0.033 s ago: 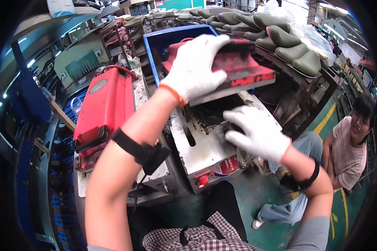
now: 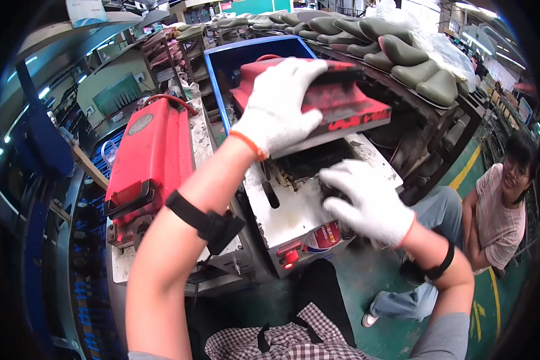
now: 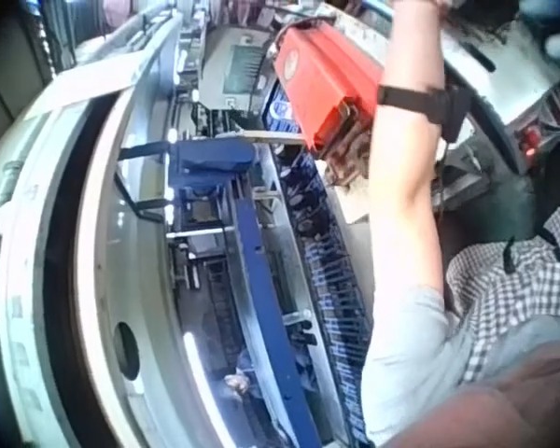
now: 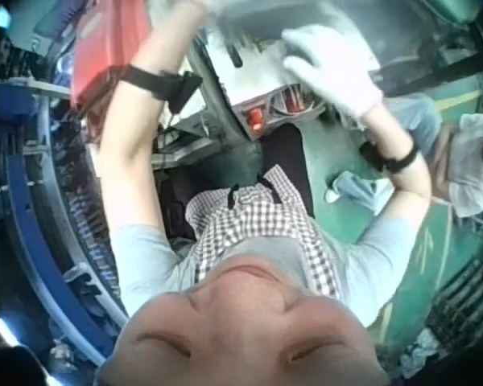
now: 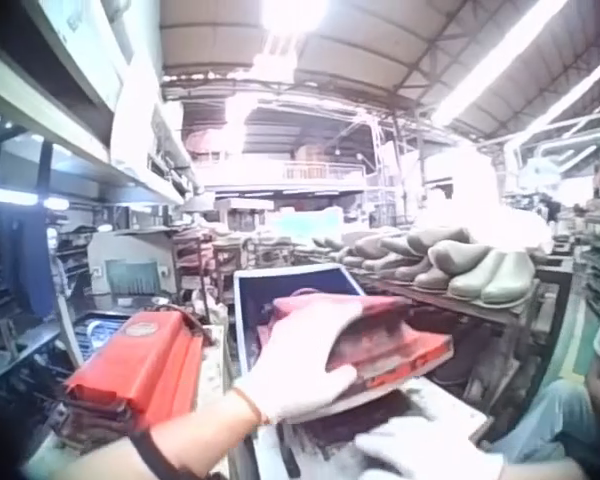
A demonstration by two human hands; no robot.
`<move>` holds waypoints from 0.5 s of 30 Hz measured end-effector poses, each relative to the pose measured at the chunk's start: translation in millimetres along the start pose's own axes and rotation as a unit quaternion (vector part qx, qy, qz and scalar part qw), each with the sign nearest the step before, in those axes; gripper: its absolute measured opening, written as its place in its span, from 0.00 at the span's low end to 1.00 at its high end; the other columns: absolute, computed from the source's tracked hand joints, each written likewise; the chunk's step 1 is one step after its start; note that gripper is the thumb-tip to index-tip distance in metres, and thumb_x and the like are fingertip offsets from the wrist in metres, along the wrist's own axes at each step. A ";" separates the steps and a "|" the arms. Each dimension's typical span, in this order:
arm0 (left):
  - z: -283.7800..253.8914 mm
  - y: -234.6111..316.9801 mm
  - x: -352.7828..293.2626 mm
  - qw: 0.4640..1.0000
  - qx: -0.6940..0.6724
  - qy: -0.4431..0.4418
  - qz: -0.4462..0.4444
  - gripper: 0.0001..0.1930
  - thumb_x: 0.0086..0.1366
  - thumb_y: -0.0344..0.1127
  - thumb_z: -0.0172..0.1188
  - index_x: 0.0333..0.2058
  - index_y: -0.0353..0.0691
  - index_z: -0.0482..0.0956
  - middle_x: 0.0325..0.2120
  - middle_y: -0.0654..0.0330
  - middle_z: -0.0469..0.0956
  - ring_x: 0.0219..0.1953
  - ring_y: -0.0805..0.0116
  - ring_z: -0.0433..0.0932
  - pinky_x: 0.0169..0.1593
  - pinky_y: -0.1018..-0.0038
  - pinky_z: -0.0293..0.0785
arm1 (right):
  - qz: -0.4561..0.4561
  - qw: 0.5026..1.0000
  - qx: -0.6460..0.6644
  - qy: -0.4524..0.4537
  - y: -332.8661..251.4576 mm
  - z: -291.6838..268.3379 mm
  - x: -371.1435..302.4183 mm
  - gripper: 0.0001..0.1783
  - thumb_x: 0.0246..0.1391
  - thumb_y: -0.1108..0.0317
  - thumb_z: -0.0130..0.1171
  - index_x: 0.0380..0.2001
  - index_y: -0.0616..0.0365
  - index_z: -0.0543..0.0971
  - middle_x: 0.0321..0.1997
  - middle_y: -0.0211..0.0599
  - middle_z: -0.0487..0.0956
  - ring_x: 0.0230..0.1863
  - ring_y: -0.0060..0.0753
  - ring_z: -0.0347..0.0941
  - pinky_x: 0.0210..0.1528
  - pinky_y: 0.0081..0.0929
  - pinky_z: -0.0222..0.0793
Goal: The recorder is operating industrial shoe-pressing machinery to shape and secure footwear components.
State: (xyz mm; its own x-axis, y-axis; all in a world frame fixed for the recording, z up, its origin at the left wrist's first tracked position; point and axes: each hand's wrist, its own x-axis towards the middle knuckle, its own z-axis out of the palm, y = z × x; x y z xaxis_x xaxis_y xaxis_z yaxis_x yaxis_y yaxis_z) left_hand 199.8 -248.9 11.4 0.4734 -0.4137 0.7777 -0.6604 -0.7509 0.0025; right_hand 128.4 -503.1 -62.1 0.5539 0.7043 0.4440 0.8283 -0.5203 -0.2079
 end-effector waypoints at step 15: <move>68.4 21.9 -98.8 0.999 0.030 0.009 0.019 0.40 0.49 0.29 0.68 0.65 0.50 0.72 0.61 0.55 0.73 0.69 0.40 0.67 0.69 0.42 0.63 | 0.020 0.955 0.085 0.282 14.3 63.1 -83.4 0.18 0.54 0.79 0.65 0.49 0.58 0.83 0.54 0.48 0.82 0.59 0.58 0.80 0.63 0.44 0.77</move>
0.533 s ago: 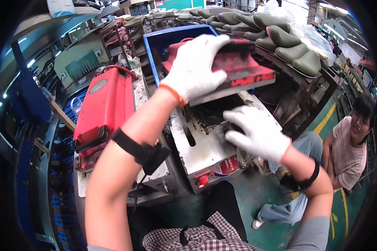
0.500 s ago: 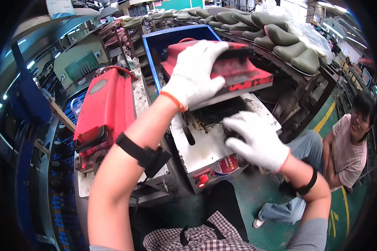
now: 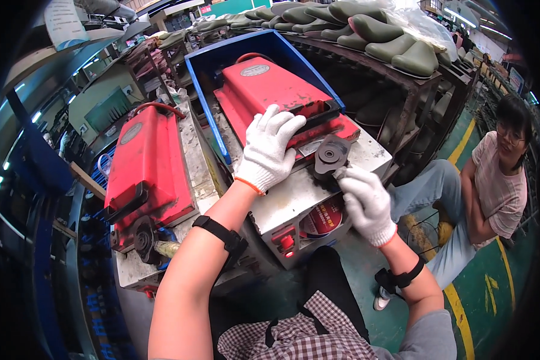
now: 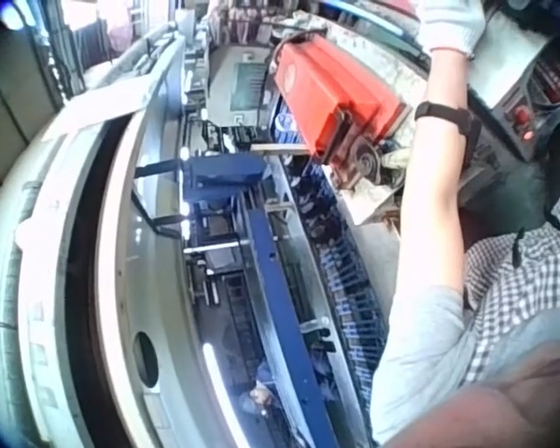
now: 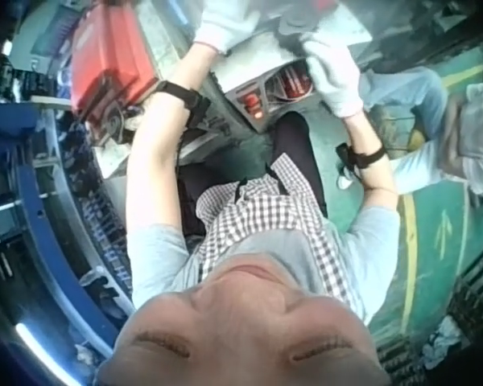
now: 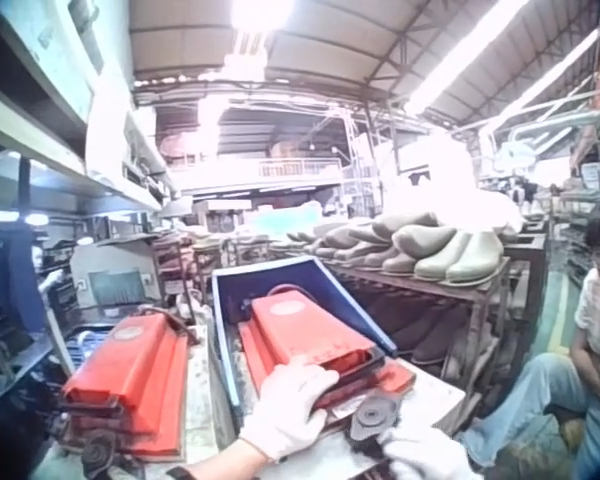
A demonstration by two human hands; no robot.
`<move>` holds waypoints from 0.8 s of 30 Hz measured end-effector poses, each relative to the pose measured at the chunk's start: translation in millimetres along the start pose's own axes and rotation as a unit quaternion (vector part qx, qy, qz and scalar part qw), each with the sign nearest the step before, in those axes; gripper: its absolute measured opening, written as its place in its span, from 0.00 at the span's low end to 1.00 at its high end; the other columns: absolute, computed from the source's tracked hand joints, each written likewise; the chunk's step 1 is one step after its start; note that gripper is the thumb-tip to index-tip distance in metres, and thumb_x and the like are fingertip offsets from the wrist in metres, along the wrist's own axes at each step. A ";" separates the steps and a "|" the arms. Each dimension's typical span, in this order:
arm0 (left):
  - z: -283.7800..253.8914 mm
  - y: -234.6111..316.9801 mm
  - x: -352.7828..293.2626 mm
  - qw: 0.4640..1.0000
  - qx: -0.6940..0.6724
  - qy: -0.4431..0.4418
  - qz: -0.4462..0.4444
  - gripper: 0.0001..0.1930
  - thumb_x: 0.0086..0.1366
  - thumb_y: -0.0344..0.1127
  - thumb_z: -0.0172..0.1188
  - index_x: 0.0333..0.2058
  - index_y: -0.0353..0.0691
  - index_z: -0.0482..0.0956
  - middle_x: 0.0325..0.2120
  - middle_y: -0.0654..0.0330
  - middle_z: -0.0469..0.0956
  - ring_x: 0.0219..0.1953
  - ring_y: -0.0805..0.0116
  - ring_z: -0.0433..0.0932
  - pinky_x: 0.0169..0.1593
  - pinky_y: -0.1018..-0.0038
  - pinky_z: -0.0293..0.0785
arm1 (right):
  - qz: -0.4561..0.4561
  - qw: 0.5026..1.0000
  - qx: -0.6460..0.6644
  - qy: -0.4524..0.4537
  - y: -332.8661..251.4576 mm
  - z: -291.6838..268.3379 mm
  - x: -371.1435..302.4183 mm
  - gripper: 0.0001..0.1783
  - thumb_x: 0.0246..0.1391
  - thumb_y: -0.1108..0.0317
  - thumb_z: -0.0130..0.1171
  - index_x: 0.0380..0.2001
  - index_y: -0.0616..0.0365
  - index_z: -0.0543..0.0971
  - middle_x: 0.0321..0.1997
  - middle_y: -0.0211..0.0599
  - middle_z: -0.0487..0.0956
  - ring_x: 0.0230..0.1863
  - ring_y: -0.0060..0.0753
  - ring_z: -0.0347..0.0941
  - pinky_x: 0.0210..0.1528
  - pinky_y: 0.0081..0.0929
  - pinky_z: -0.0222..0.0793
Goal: The recorder is operating industrial shoe-pressing machinery to shape and secure footwear components.
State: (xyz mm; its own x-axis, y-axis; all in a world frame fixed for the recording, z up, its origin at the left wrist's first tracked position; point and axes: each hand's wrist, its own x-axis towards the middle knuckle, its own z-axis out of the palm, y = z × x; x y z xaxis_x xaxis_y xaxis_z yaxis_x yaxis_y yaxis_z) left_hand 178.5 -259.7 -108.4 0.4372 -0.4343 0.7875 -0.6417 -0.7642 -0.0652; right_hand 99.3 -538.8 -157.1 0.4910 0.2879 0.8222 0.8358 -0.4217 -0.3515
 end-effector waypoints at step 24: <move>-253.3 -10.1 -122.5 0.953 0.084 -0.013 -0.291 0.18 0.58 0.34 0.69 0.47 0.37 0.83 0.48 0.47 0.83 0.54 0.48 0.81 0.64 0.53 0.73 | -0.026 0.987 -0.156 -0.032 47.3 62.5 126.4 0.14 0.51 0.64 0.66 0.44 0.44 0.85 0.43 0.34 0.81 0.55 0.43 0.76 0.57 0.44 0.66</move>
State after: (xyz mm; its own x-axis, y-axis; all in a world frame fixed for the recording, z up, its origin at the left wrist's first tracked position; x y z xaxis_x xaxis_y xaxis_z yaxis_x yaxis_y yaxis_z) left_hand -28.2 -78.0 -49.0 0.7047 0.0766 0.7054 -0.1764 -0.9441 0.2786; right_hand 216.3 -468.6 -97.8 0.4733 0.3656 0.8014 0.7483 -0.6469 -0.1468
